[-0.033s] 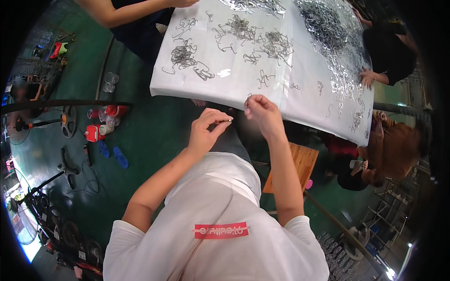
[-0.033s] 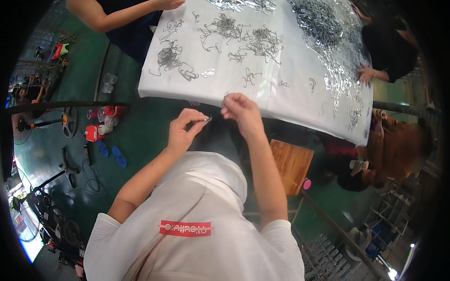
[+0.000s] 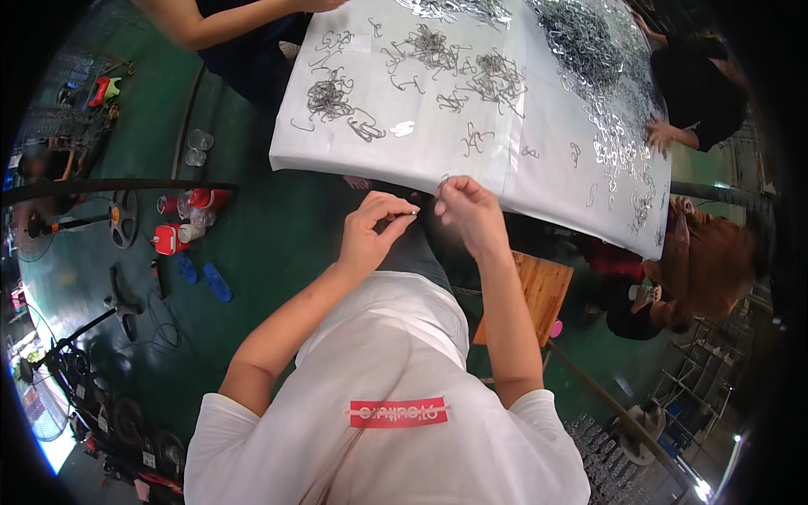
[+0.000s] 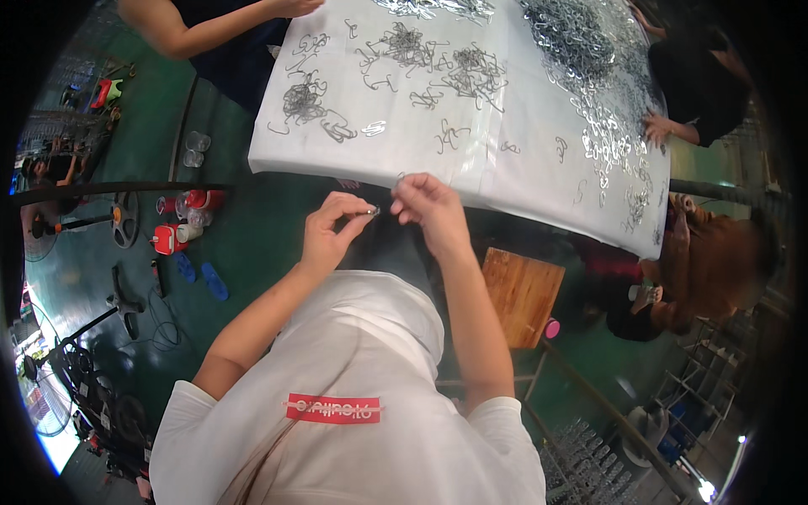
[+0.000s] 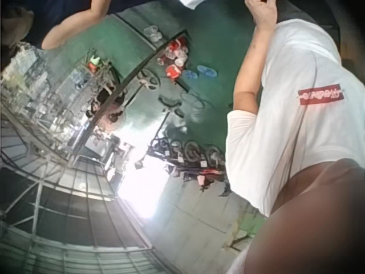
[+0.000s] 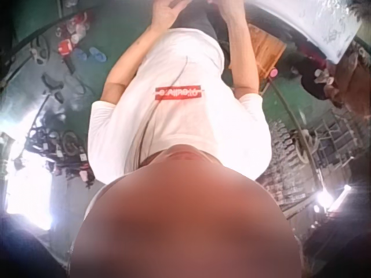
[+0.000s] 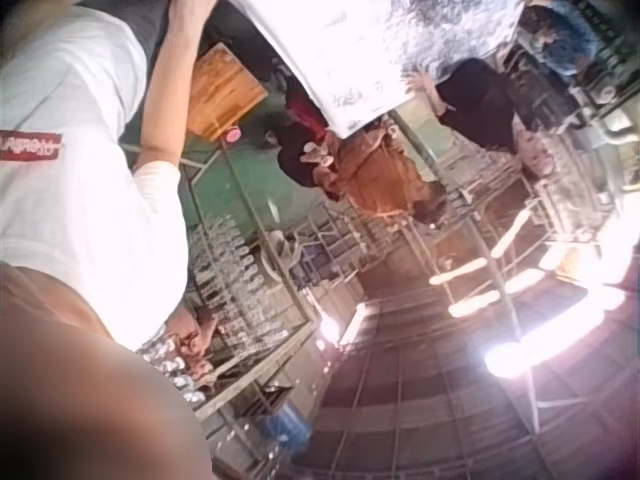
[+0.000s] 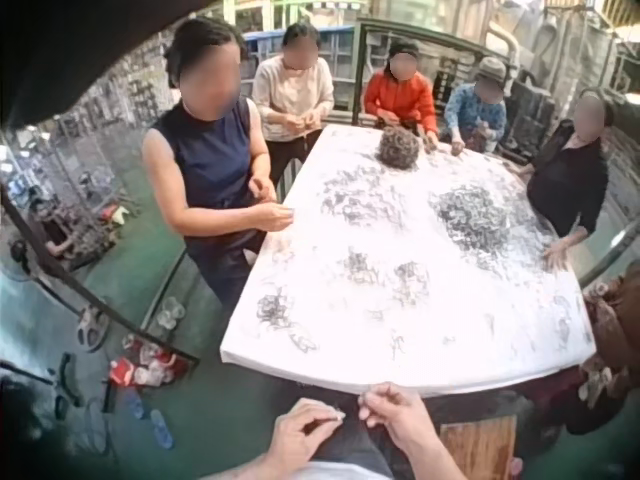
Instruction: The person repeatedly picks small metal hooks from a white sheet on a table, links them together by hand, and hangs the assembled chains on a nearby vertical rack. Other people at the table perform the same task simultaneously.
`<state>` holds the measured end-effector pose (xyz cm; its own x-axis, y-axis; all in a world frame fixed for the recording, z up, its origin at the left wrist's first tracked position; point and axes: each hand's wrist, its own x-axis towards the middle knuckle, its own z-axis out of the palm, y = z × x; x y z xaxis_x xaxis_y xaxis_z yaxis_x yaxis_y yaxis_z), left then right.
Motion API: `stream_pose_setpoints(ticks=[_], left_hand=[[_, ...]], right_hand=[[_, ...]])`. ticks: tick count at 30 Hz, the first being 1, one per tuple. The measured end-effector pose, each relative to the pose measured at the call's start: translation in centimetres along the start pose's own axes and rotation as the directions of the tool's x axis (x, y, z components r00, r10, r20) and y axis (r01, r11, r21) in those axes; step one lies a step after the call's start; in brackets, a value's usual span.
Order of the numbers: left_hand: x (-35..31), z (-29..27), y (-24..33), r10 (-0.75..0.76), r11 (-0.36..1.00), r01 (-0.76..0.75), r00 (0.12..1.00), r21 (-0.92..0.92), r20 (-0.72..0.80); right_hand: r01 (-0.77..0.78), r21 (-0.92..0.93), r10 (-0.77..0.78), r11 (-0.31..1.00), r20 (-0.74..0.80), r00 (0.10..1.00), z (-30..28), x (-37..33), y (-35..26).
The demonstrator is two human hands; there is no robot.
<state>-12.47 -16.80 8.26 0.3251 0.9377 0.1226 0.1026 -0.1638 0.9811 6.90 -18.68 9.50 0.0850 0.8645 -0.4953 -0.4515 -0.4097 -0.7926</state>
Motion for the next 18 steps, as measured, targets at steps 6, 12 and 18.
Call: stream_pose_setpoints(ticks=[6,12,18], left_hand=[[0.5,-0.2,-0.4,0.049,0.998,-0.048,0.998,-0.028,0.03],[0.9,0.1,-0.1,0.124,0.992,-0.123,0.991,-0.012,0.056],[1.7,0.5,-1.1,0.089,0.995,-0.086,0.995,-0.058,0.041]], right_hand=[[0.05,0.048,-0.046,0.998,-0.094,0.994,3.8,-3.5,1.1],[0.122,0.07,-0.107,0.99,-0.188,0.976,4.0,-3.0,2.0],[0.524,-0.156,-0.546,0.837,-0.177,0.819,4.0,-2.7,3.2]])
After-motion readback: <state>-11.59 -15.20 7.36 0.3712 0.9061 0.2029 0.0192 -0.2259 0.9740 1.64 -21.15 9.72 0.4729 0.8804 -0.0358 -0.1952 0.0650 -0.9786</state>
